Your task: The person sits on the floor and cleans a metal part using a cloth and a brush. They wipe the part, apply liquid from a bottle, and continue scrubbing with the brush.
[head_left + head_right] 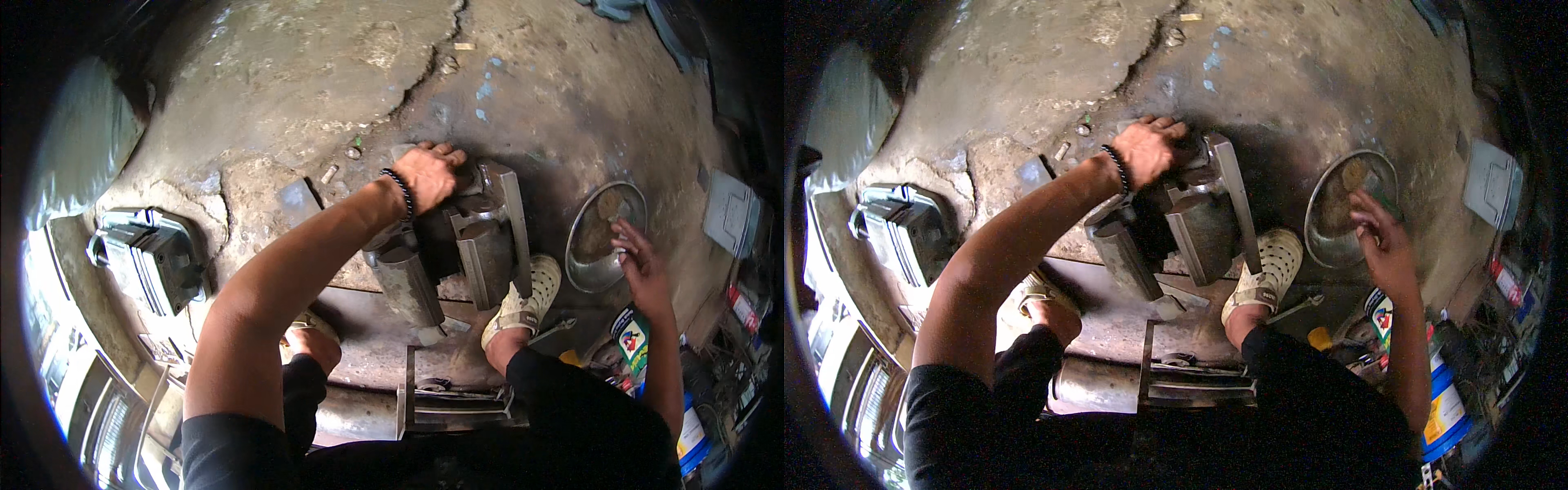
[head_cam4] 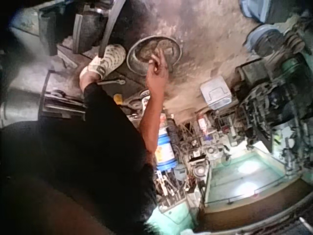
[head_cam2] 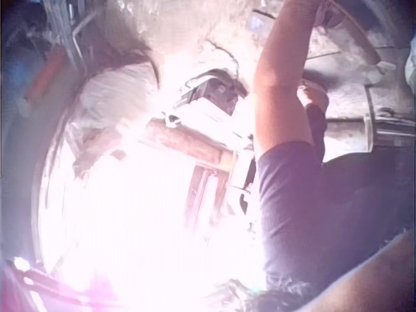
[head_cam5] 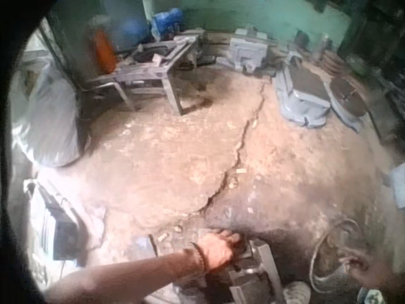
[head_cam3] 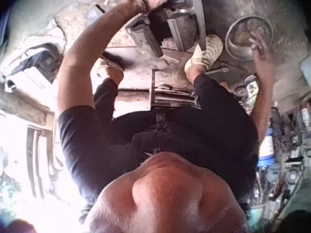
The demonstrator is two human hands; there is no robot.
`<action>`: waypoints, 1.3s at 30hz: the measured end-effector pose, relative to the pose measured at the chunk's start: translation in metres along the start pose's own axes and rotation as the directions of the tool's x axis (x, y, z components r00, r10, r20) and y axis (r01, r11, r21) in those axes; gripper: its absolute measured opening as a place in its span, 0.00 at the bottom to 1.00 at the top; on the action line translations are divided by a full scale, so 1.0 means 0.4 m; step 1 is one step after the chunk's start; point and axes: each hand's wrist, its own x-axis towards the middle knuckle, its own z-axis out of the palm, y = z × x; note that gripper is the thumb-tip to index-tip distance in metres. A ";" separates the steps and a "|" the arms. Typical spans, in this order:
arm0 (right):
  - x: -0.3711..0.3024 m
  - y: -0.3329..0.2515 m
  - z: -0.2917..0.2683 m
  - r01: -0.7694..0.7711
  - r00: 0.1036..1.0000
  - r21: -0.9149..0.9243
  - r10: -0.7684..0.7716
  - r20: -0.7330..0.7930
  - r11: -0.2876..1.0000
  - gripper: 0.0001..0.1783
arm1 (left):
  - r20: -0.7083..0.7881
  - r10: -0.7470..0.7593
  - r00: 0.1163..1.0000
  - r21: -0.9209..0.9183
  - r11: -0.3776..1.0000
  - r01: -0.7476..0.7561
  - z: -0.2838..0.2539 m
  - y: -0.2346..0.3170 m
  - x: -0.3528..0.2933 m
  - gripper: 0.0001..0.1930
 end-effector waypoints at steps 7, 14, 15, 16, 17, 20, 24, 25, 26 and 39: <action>-0.026 0.009 0.006 0.034 0.999 -0.003 -0.034 0.008 0.999 0.29 | 0.252 -0.109 0.962 0.059 0.993 0.098 -0.126 -0.016 -0.153 0.17; -0.030 0.027 0.009 0.056 0.998 0.014 -0.056 -0.007 0.998 0.28 | -0.050 0.022 0.998 0.030 0.999 -0.020 -0.063 0.024 -0.004 0.13; -0.029 0.024 0.012 0.069 0.998 0.001 -0.069 -0.015 0.998 0.28 | -0.068 0.008 0.998 -0.037 0.999 -0.010 -0.040 0.022 -0.001 0.13; -0.029 0.019 0.014 0.082 0.996 0.012 -0.082 -0.029 0.997 0.28 | -0.086 0.003 0.996 -0.078 0.997 -0.010 -0.022 0.019 0.002 0.13; -0.027 0.014 0.019 0.052 0.999 0.005 -0.052 -0.003 0.999 0.28 | -0.065 0.013 0.998 -0.131 0.991 -0.021 -0.009 0.015 0.009 0.12; -0.017 0.008 0.033 0.053 0.997 -0.005 -0.052 0.050 0.999 0.28 | -0.079 0.146 0.986 -0.014 0.989 -0.147 -0.010 -0.011 0.018 0.12; -0.019 0.022 0.030 0.050 0.999 -0.067 -0.048 0.025 0.997 0.29 | 0.171 0.176 0.969 0.040 0.982 -0.186 -0.085 -0.035 -0.019 0.12; -0.021 0.030 0.026 0.047 0.999 -0.048 -0.046 0.008 0.998 0.29 | 0.348 0.160 0.924 0.129 0.968 -0.217 -0.108 -0.036 -0.046 0.13; -0.023 0.039 0.022 0.071 0.997 0.005 -0.071 -0.007 0.997 0.29 | 0.282 0.084 0.956 0.084 0.990 -0.112 -0.125 -0.038 -0.082 0.13; -0.044 0.087 0.012 -0.034 0.999 0.007 0.034 -0.002 0.999 0.29 | 0.138 -0.057 0.989 -0.319 0.943 0.099 -0.049 -0.002 0.051 0.14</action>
